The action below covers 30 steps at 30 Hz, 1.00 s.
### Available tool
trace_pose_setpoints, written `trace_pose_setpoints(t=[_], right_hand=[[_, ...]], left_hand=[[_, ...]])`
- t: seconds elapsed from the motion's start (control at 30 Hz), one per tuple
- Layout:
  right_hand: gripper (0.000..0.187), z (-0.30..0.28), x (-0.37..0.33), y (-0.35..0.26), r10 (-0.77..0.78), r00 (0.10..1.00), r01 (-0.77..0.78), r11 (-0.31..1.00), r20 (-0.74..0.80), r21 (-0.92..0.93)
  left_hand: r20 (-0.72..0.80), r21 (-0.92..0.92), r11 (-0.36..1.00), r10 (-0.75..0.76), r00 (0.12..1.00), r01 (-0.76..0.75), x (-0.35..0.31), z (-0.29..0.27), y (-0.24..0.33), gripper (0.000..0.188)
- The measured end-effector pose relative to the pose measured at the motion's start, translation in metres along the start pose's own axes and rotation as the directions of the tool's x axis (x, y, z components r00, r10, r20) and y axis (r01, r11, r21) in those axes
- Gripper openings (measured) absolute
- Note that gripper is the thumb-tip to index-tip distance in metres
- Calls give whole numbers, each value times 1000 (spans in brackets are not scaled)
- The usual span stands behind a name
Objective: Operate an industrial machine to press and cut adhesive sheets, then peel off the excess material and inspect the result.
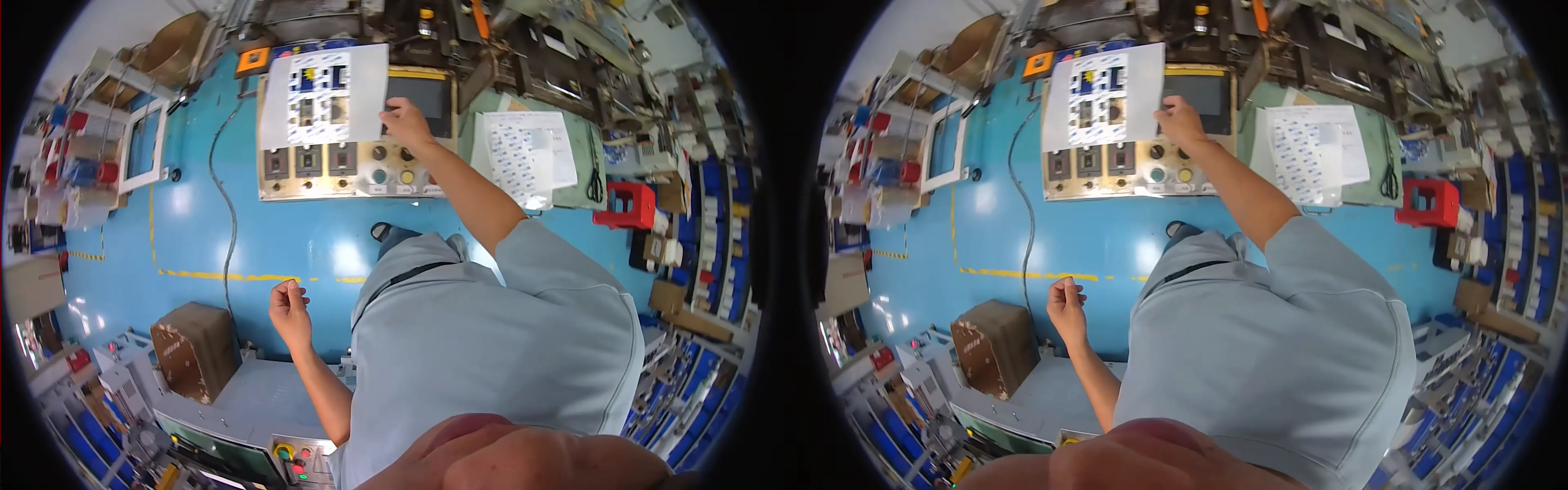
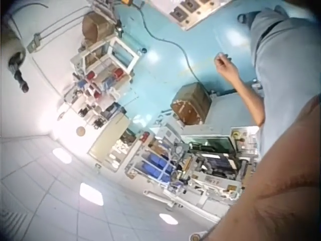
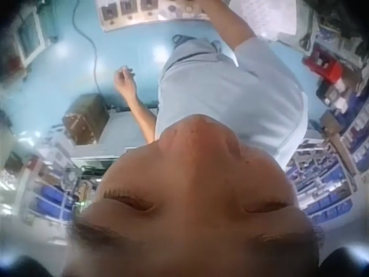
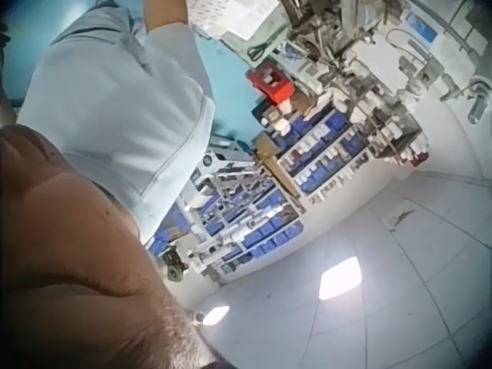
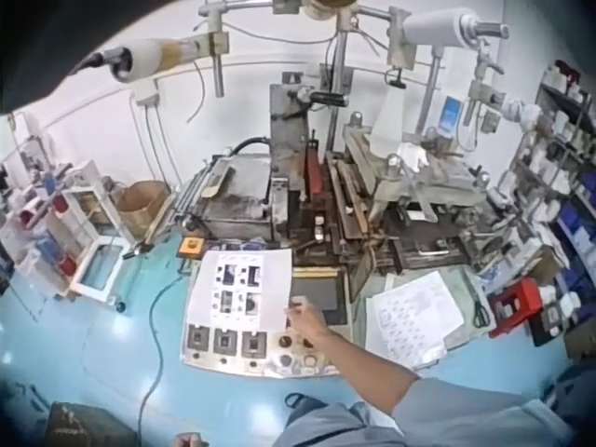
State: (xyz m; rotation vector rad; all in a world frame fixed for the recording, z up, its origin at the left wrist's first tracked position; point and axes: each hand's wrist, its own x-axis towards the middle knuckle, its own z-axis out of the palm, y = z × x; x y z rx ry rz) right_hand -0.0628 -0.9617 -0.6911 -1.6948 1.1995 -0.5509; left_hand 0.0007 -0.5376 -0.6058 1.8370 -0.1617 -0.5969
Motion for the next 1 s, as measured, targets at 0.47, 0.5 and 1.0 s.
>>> trace_pose_setpoints(t=[0.47,0.5,1.0], right_hand=[[52,-276,-172,236,310,497,-384,916,-810,115],[53,-279,-183,238,530,392,-482,815,-752,323],[31,-297,-227,125,222,954,109,364,-199,925]], left_hand=[[477,119,981,78,876,-152,53,93,34,17],[490,126,979,81,868,-163,52,101,36,17],[830,19,998,20,558,-63,22,215,60,23]])
